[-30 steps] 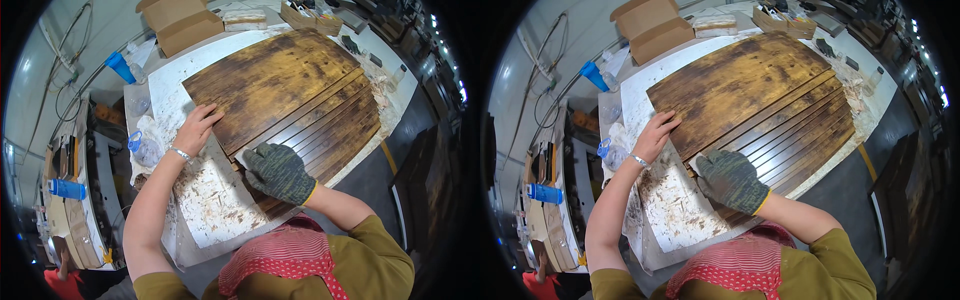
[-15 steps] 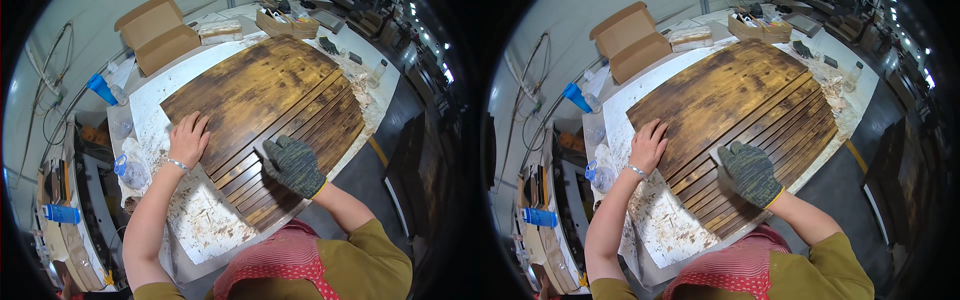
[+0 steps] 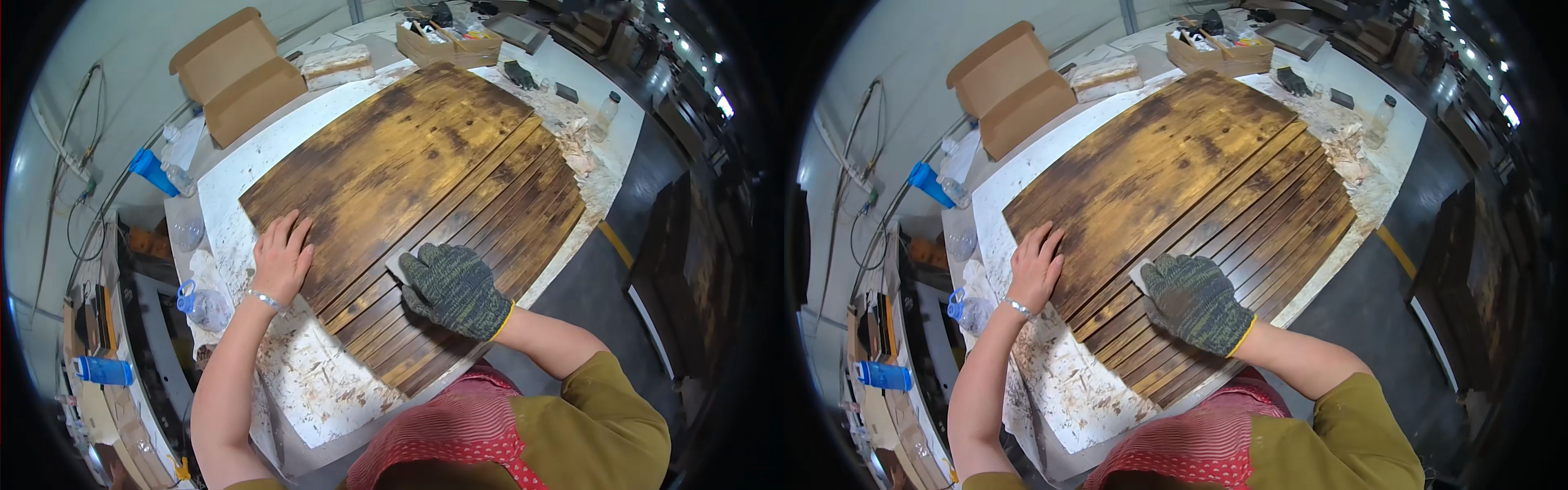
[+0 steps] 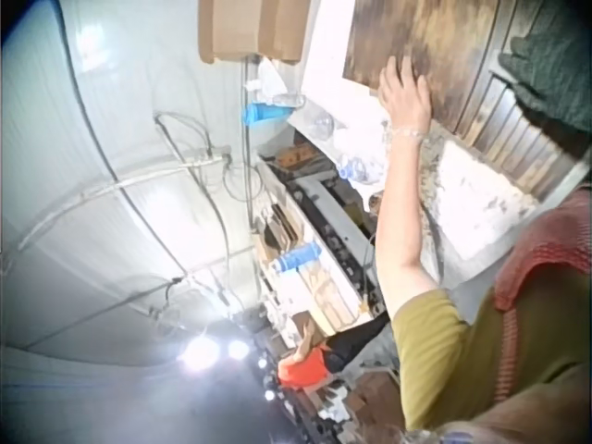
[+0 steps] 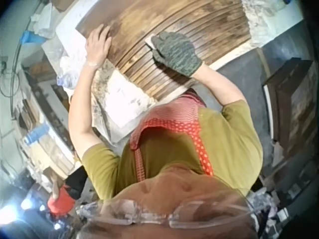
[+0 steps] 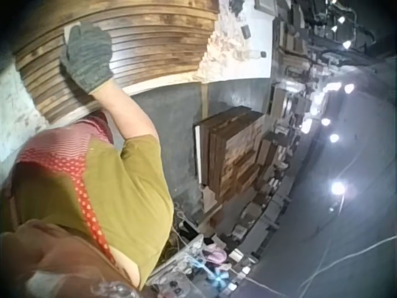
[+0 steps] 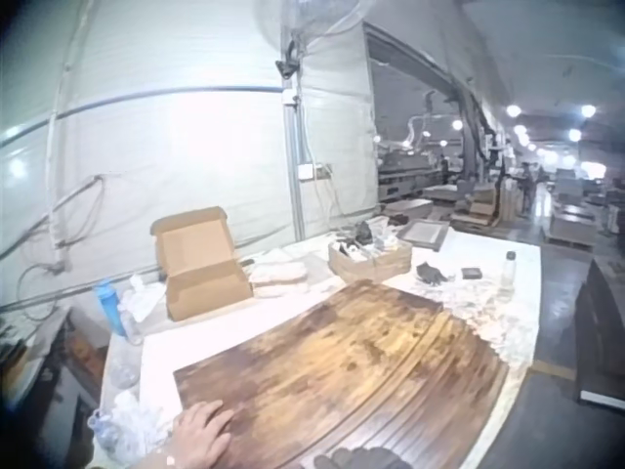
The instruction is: The person sands the edges of stacked wooden boards with a sanding block, wipes the boards with a rag, and lifts and aligns the wooden boards by hand.
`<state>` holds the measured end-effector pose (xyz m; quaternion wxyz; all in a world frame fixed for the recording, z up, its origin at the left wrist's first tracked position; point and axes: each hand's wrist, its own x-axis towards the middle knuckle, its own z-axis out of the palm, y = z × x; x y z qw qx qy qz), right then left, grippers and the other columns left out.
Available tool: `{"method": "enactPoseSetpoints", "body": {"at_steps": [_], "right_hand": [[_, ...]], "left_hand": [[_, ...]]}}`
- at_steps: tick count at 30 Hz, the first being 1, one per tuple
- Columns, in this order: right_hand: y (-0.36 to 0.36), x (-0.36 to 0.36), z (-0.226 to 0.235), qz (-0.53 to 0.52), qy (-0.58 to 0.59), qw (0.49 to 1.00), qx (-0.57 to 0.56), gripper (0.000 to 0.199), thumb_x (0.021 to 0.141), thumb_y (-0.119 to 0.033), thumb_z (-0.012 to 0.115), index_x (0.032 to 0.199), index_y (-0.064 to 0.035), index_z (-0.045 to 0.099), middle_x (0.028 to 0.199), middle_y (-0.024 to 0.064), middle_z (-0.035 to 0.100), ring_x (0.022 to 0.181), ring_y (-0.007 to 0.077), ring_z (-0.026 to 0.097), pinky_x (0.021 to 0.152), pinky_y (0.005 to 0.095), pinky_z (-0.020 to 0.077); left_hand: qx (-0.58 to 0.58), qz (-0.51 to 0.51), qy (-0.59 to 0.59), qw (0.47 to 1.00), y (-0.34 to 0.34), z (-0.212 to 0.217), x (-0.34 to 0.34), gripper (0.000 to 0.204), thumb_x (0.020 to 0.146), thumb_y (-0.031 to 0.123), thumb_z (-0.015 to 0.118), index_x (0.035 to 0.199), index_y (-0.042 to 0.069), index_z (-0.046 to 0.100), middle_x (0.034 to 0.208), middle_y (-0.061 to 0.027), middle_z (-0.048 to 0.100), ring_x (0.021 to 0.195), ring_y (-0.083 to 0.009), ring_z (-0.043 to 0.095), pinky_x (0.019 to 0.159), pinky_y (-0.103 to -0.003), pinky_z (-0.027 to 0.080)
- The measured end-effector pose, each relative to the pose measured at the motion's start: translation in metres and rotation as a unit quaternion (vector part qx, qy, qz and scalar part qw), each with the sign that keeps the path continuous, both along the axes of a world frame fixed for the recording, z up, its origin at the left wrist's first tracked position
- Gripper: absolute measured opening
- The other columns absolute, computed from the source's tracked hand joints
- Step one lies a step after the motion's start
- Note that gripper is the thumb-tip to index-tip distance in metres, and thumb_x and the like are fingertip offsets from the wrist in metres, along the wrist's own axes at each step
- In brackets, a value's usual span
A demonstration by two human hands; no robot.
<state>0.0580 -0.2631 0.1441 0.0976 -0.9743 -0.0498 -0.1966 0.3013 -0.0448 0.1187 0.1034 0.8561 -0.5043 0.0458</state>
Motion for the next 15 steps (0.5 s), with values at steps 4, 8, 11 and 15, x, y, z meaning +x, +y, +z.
{"method": "enactPoseSetpoints", "body": {"at_steps": [4,8,11,15], "right_hand": [[-0.033,-0.006,-0.006,-0.140,-0.082,0.986,0.032,0.028,0.081,-0.020,0.058,0.096,0.0020,0.064,0.081,0.0182,0.064,0.075,0.0320,0.064,0.071,0.0450,0.0522],[-0.053,-0.012,-0.006,-0.067,-0.034,0.997,0.010,0.027,0.080,-0.019,0.058,0.096,0.0020,0.064,0.080,0.0172,0.064,0.075,0.0304,0.063,0.068,0.0451,0.0513],[-0.081,-0.015,-0.005,-0.028,-0.028,0.997,-0.061,0.027,0.080,-0.023,0.060,0.094,-0.0007,0.063,0.081,0.0161,0.061,0.074,0.0311,0.062,0.066,0.0455,0.0509],[-0.122,-0.015,-0.004,-0.155,-0.035,0.987,0.006,0.019,0.078,-0.017,0.061,0.090,-0.0012,0.059,0.077,0.0132,0.059,0.070,0.0317,0.060,0.064,0.0446,0.0516]], "left_hand": [[0.007,0.003,0.017,1.000,0.000,0.004,-0.001,0.047,0.098,0.030,0.048,0.141,0.013,0.046,0.150,-0.0110,0.038,0.140,-0.0324,0.033,0.113,-0.048,0.024],[0.009,0.016,0.028,0.999,-0.006,0.016,-0.002,0.045,0.094,0.027,0.056,0.136,0.012,0.051,0.144,-0.0121,0.045,0.134,-0.0334,0.040,0.109,-0.047,0.029],[-0.019,0.063,0.083,0.994,-0.018,0.019,0.000,0.045,0.093,0.027,0.057,0.134,0.010,0.053,0.138,-0.0129,0.048,0.130,-0.0338,0.043,0.107,-0.047,0.031],[-0.042,0.099,0.034,0.994,-0.028,0.006,-0.010,0.046,0.094,0.027,0.056,0.135,0.008,0.052,0.136,-0.0142,0.047,0.129,-0.0346,0.043,0.108,-0.047,0.030]]}}
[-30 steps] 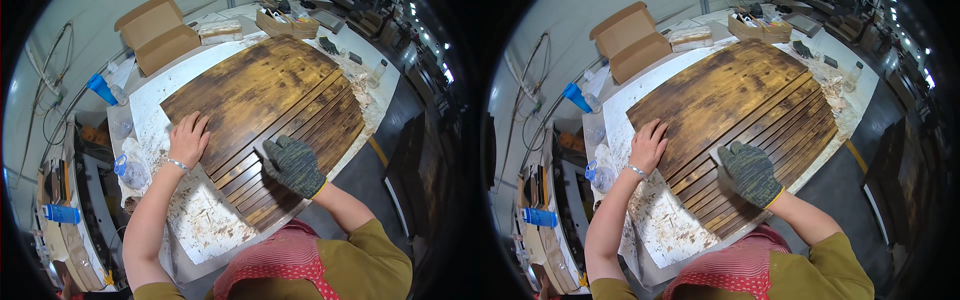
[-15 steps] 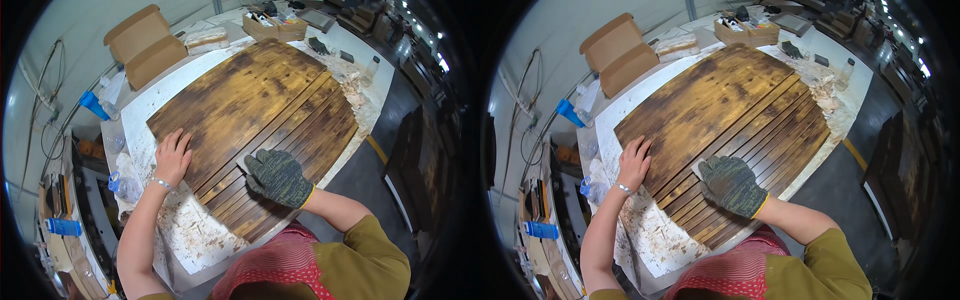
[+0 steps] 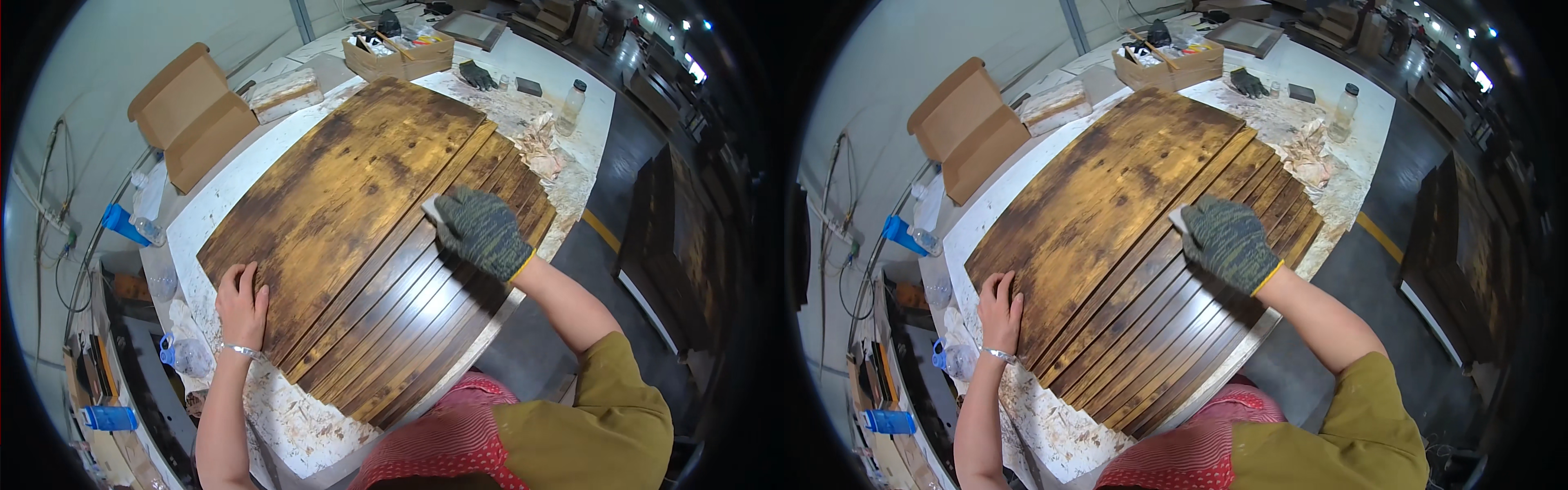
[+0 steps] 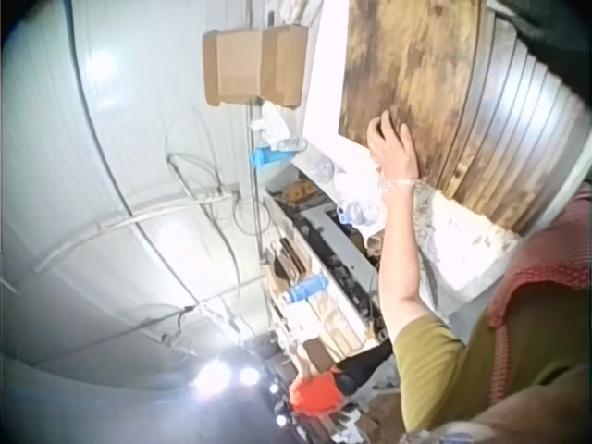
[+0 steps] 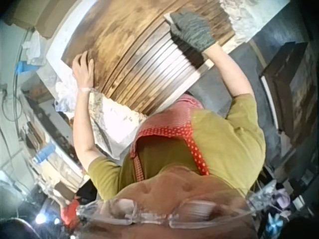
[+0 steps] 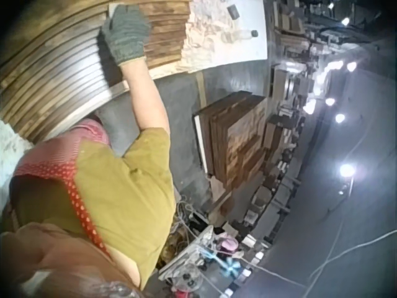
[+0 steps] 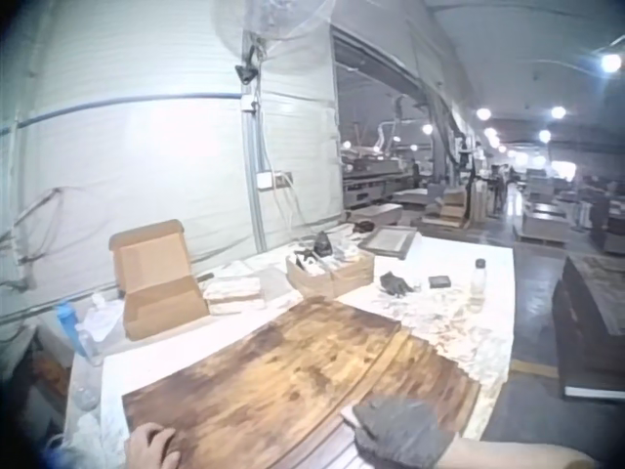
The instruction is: The person sands the edges of stacked wooden boards with a sanding block, wipes the boards with a rag, and lifts and aligns the wooden boards by hand.
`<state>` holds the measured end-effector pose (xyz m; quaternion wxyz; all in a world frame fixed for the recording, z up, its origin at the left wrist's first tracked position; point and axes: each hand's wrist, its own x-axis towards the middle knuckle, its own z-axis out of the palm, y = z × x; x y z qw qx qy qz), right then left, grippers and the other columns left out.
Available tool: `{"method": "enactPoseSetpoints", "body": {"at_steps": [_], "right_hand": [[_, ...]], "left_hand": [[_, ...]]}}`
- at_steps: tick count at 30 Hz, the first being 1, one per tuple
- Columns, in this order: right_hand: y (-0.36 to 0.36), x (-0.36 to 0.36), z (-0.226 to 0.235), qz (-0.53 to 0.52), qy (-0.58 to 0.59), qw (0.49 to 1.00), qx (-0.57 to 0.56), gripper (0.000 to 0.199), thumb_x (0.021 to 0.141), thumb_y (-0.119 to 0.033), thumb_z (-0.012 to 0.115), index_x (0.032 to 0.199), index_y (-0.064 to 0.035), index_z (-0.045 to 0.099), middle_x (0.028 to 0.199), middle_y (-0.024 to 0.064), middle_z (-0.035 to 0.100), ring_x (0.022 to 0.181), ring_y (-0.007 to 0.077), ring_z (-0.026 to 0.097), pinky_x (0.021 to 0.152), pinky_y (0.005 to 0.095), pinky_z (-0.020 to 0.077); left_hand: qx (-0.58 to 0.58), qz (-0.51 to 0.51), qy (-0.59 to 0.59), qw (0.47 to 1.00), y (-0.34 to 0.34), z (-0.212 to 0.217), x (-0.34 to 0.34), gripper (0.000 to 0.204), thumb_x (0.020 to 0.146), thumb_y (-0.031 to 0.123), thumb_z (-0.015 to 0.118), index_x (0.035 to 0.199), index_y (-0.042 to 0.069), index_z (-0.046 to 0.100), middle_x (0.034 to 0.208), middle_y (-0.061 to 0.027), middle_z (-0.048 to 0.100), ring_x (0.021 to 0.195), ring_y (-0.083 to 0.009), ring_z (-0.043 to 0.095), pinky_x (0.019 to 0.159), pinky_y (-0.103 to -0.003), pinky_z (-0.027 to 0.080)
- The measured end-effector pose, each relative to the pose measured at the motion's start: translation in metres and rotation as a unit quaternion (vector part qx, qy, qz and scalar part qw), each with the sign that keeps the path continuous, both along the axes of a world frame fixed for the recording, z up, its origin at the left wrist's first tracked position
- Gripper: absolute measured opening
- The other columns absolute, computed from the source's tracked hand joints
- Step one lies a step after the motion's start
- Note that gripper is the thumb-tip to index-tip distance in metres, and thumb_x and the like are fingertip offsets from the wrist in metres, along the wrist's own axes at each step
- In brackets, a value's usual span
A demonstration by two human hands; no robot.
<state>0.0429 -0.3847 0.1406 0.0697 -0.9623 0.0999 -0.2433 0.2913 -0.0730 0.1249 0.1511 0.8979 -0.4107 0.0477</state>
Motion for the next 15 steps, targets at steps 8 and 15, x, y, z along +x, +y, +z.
{"method": "enactPoseSetpoints", "body": {"at_steps": [8,15], "right_hand": [[-0.034,-0.002,0.009,0.028,0.069,0.997,0.014,0.028,0.081,-0.026,0.064,0.096,-0.0025,0.060,0.085,0.0162,0.060,0.079,0.0337,0.061,0.075,0.0462,0.0510],[-0.098,-0.008,0.008,0.008,0.096,0.995,-0.025,0.033,0.087,-0.030,0.060,0.103,-0.0017,0.065,0.092,0.0190,0.062,0.082,0.0354,0.063,0.072,0.0456,0.0515]], "left_hand": [[0.068,-0.035,-0.009,0.997,0.002,0.000,0.005,0.049,0.097,0.028,0.047,0.142,0.007,0.044,0.153,-0.0135,0.037,0.141,-0.0348,0.032,0.115,-0.047,0.022],[0.063,-0.040,-0.002,0.997,0.000,0.005,0.001,0.050,0.095,0.024,0.049,0.141,0.005,0.045,0.152,-0.0140,0.038,0.142,-0.0360,0.031,0.116,-0.046,0.021]]}}
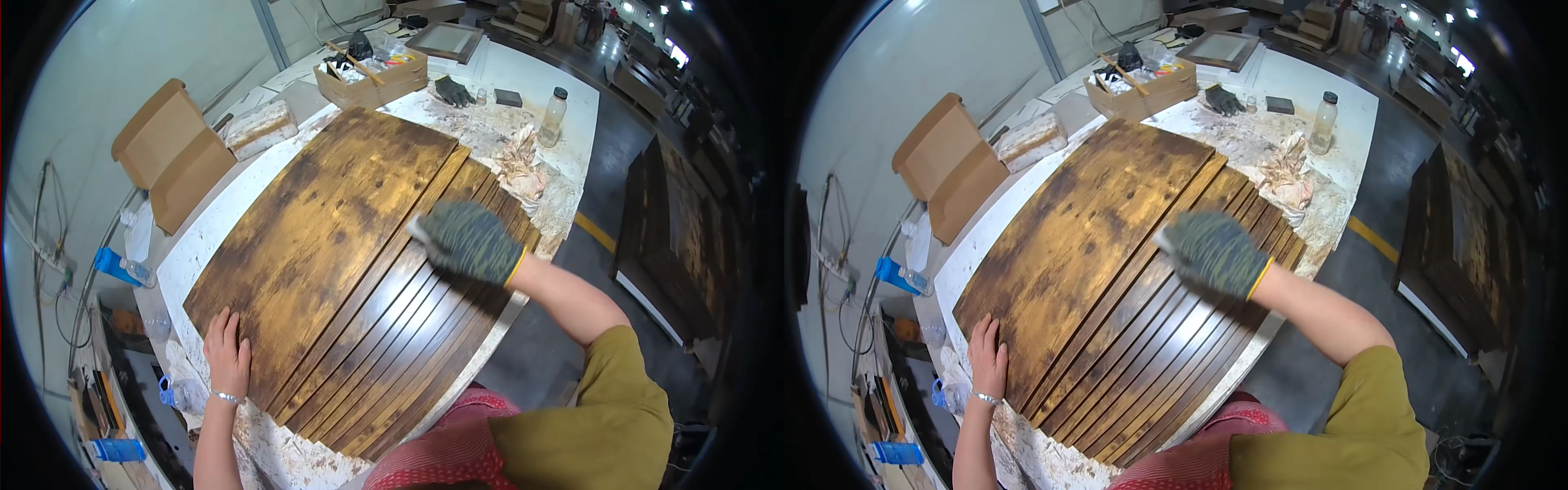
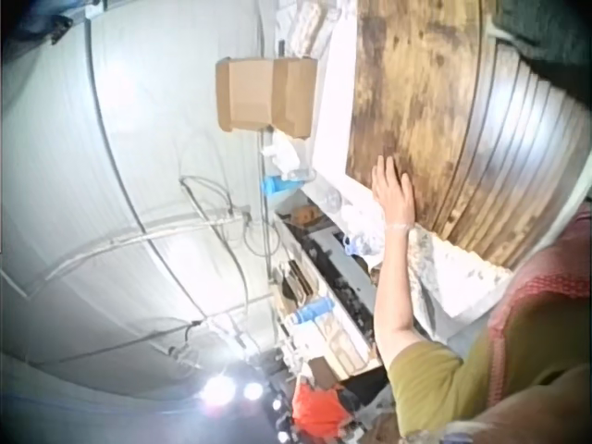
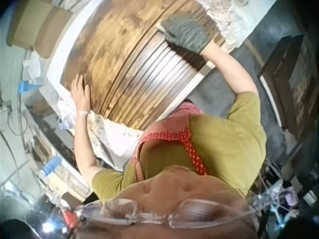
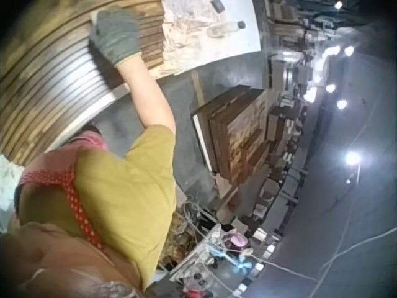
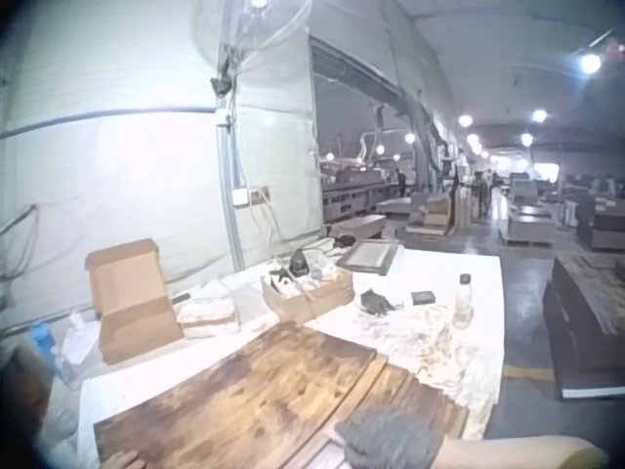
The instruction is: The person sands the edges of stacked wooden boards with a sanding block, wipes the boards with a rag, and lifts and aligns the wooden boards by hand.
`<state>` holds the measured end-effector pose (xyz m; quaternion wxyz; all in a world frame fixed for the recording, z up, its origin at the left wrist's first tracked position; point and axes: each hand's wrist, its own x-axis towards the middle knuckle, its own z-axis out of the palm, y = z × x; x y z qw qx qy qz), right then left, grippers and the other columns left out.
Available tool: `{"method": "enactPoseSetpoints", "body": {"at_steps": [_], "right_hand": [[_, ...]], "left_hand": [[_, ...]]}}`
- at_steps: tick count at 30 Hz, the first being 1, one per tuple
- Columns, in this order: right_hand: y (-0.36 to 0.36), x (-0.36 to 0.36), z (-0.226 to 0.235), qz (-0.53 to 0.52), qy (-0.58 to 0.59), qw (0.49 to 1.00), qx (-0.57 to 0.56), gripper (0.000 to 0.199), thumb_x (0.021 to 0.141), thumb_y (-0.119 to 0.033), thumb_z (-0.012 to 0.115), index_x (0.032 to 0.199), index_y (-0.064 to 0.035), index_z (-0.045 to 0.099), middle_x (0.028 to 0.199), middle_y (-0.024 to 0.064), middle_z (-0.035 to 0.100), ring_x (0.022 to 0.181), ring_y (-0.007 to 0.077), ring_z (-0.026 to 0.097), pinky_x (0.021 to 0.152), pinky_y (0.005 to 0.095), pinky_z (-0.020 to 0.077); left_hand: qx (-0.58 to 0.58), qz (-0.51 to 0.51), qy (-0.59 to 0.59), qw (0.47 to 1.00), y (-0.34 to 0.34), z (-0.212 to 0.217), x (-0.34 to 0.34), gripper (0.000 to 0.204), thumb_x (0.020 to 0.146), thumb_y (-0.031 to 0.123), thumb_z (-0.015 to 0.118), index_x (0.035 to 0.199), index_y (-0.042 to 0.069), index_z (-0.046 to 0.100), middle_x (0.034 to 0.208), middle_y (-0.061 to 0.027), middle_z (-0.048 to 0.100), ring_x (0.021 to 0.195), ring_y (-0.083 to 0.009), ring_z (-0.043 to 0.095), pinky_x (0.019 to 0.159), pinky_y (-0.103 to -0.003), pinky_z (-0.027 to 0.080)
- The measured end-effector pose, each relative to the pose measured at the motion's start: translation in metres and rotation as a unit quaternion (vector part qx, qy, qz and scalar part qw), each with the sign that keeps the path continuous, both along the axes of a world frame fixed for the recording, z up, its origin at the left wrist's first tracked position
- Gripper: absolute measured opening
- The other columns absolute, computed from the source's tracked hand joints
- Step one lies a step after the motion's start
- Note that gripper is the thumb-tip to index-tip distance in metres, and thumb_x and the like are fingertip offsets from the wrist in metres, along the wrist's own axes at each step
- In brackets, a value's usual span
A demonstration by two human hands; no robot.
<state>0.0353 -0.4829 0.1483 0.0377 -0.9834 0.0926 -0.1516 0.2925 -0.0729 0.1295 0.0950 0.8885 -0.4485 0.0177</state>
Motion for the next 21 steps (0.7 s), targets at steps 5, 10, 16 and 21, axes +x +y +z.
{"method": "enactPoseSetpoints", "body": {"at_steps": [5,10,16,21], "right_hand": [[-0.043,-0.006,-0.001,-0.047,-0.053,0.997,-0.009,0.034,0.088,-0.031,0.058,0.107,-0.0039,0.065,0.093,0.0191,0.062,0.085,0.0348,0.064,0.076,0.0443,0.0521],[-0.115,-0.009,-0.010,-0.181,-0.047,0.981,-0.052,0.039,0.086,-0.034,0.061,0.113,-0.0058,0.065,0.097,0.0216,0.062,0.090,0.0369,0.063,0.080,0.0479,0.0511],[-0.117,-0.017,0.005,-0.178,0.001,0.982,-0.065,0.034,0.090,-0.032,0.058,0.111,-0.0060,0.066,0.098,0.0219,0.061,0.092,0.0383,0.062,0.084,0.0469,0.0513],[-0.119,-0.043,0.009,-0.241,-0.075,0.966,0.065,0.044,0.093,-0.042,0.058,0.116,-0.0053,0.067,0.113,0.0221,0.064,0.107,0.0405,0.061,0.098,0.0439,0.0477]], "left_hand": [[0.006,0.005,0.008,1.000,-0.001,0.003,-0.001,0.051,0.094,0.022,0.049,0.141,0.004,0.045,0.153,-0.0148,0.037,0.142,-0.0369,0.031,0.117,-0.047,0.021],[0.009,0.014,0.016,1.000,-0.001,0.004,-0.002,0.051,0.093,0.020,0.050,0.141,0.004,0.045,0.153,-0.0145,0.037,0.142,-0.0373,0.030,0.117,-0.048,0.021],[0.015,0.019,0.018,1.000,-0.002,0.004,-0.001,0.051,0.094,0.024,0.048,0.141,0.003,0.045,0.153,-0.0147,0.037,0.142,-0.0376,0.030,0.117,-0.048,0.021],[0.008,0.003,0.007,1.000,0.001,0.003,-0.001,0.051,0.097,0.028,0.046,0.142,0.003,0.045,0.152,-0.0152,0.038,0.142,-0.0377,0.031,0.116,-0.048,0.021]]}}
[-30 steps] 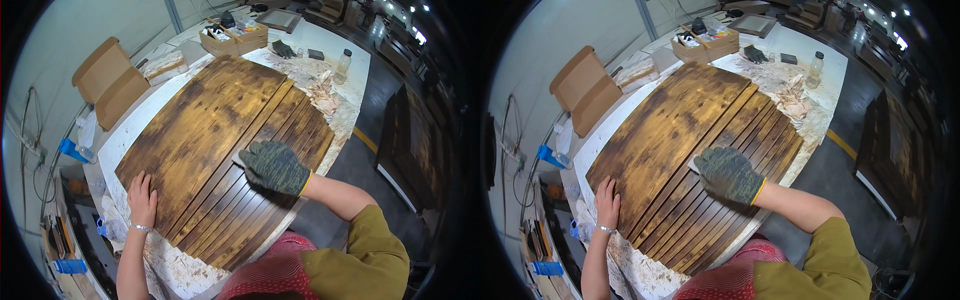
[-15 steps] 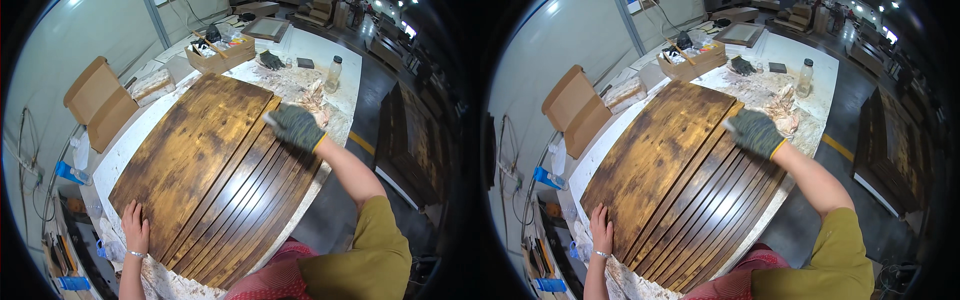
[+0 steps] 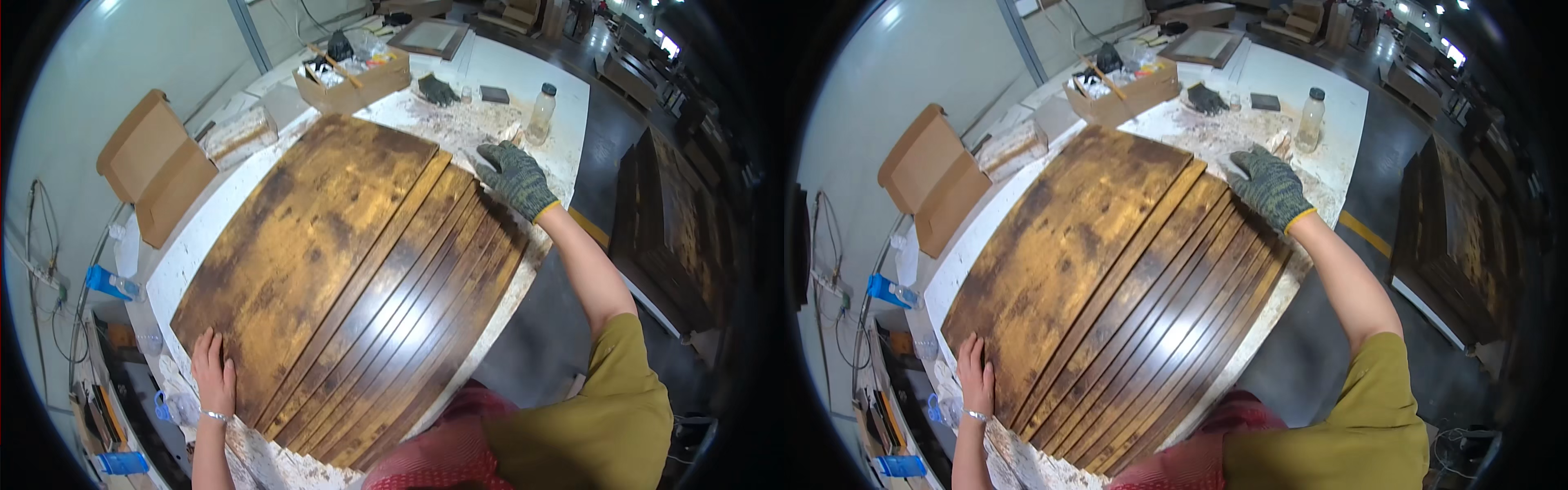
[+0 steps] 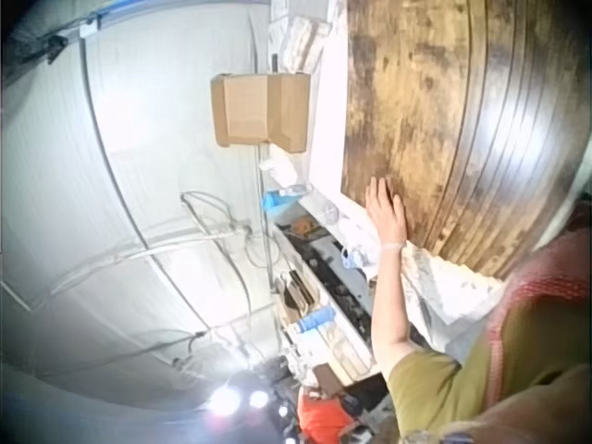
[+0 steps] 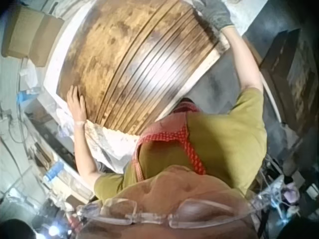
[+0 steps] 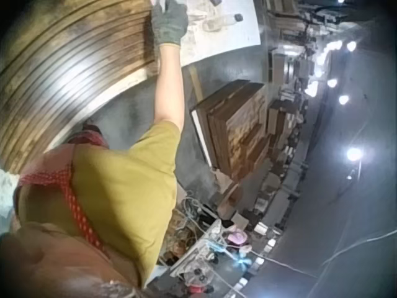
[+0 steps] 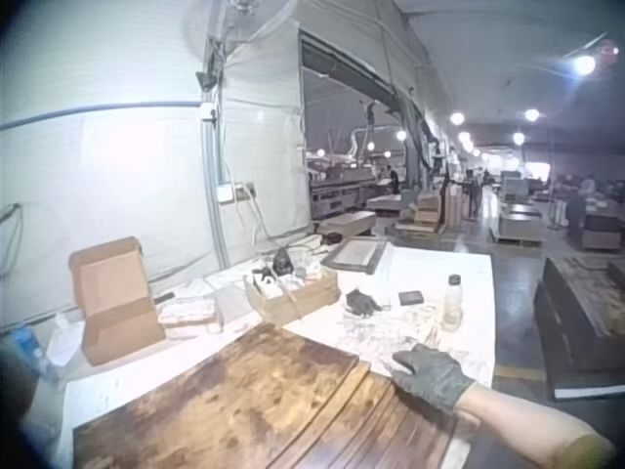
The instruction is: The person sands the edges of stacked wooden boards with a sanding block, wipes the boards with a rag, and lifts and aligns the wooden boards by hand.
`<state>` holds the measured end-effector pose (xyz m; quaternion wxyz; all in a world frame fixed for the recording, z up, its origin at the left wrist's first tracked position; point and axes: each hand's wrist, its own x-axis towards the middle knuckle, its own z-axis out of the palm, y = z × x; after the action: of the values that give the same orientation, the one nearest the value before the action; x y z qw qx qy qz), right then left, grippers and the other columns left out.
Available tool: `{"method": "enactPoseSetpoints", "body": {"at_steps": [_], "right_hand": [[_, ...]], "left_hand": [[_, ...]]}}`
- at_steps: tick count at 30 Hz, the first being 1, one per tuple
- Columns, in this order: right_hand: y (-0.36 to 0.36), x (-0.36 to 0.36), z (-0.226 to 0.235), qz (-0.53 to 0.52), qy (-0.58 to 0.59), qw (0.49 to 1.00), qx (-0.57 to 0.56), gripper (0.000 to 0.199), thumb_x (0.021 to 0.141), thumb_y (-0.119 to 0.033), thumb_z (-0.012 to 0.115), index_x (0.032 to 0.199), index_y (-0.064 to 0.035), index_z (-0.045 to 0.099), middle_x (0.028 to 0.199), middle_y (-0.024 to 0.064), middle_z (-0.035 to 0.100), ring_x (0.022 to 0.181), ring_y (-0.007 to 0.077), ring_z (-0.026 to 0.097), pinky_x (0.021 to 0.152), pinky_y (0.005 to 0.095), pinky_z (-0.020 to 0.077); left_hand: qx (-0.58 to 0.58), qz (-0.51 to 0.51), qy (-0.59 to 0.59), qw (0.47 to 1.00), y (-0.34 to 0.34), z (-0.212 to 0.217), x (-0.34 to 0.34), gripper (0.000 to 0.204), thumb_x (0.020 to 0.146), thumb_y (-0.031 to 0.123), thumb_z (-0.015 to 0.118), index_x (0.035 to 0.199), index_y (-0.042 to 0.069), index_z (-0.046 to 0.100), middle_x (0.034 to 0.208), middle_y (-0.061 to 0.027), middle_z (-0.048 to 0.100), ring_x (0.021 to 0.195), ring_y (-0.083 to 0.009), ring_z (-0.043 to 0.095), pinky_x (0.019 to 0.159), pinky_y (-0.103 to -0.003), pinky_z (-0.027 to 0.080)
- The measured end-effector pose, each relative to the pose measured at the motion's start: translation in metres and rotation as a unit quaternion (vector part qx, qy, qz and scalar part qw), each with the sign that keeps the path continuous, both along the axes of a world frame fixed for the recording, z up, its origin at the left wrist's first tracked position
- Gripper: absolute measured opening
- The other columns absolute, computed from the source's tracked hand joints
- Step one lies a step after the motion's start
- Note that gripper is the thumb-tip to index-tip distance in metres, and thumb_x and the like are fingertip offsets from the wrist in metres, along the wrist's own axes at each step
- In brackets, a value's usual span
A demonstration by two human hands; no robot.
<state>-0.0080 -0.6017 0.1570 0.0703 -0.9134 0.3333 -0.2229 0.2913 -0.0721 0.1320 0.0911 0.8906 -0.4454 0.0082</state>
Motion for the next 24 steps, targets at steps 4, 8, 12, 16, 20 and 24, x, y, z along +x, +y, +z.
{"method": "enactPoseSetpoints", "body": {"at_steps": [4,8,12,16,20,24], "right_hand": [[0.060,-0.025,-0.033,0.079,-0.011,0.995,0.063,0.053,0.095,-0.049,0.055,0.126,-0.0064,0.062,0.116,0.0189,0.065,0.104,0.0354,0.062,0.092,0.0442,0.0493],[0.159,0.001,-0.031,0.239,0.039,0.949,0.201,0.045,0.098,-0.041,0.052,0.126,-0.0069,0.059,0.099,0.0124,0.063,0.088,0.0241,0.062,0.078,0.0392,0.0536],[0.192,0.022,-0.017,0.327,0.019,0.945,0.000,0.034,0.099,-0.039,0.051,0.111,-0.0071,0.056,0.088,0.0075,0.061,0.078,0.0183,0.062,0.065,0.0326,0.0543],[0.103,0.002,-0.025,0.111,0.089,0.988,-0.058,0.036,0.096,-0.036,0.053,0.106,-0.0021,0.064,0.096,0.0176,0.063,0.086,0.0297,0.065,0.070,0.0434,0.0528],[0.032,-0.030,-0.045,-0.020,0.032,0.999,-0.018,0.043,0.089,-0.034,0.059,0.122,-0.0062,0.063,0.100,0.0202,0.060,0.091,0.0356,0.063,0.078,0.0450,0.0504],[0.069,-0.042,-0.064,0.044,-0.026,0.999,-0.002,0.049,0.090,-0.035,0.058,0.130,-0.0057,0.060,0.101,0.0189,0.058,0.092,0.0331,0.061,0.080,0.0427,0.0499]], "left_hand": [[0.002,0.000,-0.012,1.000,0.000,-0.001,0.001,0.051,0.098,0.030,0.043,0.141,0.003,0.045,0.153,-0.0152,0.038,0.142,-0.0375,0.031,0.116,-0.048,0.021],[-0.005,-0.005,-0.009,1.000,-0.001,-0.001,0.000,0.051,0.099,0.030,0.042,0.142,0.003,0.044,0.153,-0.0152,0.037,0.142,-0.0372,0.031,0.117,-0.048,0.021],[0.015,0.004,-0.009,1.000,-0.002,0.001,0.000,0.051,0.098,0.029,0.043,0.142,0.003,0.044,0.154,-0.0149,0.037,0.143,-0.0370,0.030,0.117,-0.048,0.021],[-0.002,-0.010,-0.008,1.000,-0.001,-0.001,0.001,0.051,0.098,0.028,0.044,0.143,0.003,0.044,0.154,-0.0146,0.036,0.143,-0.0367,0.030,0.117,-0.048,0.020],[-0.005,-0.002,-0.006,1.000,-0.001,-0.002,0.002,0.051,0.097,0.027,0.044,0.142,0.004,0.044,0.154,-0.0145,0.036,0.142,-0.0367,0.030,0.117,-0.047,0.020],[0.003,0.004,-0.009,1.000,-0.001,-0.002,0.001,0.051,0.097,0.027,0.044,0.142,0.003,0.044,0.154,-0.0142,0.036,0.143,-0.0364,0.030,0.117,-0.046,0.021]]}}
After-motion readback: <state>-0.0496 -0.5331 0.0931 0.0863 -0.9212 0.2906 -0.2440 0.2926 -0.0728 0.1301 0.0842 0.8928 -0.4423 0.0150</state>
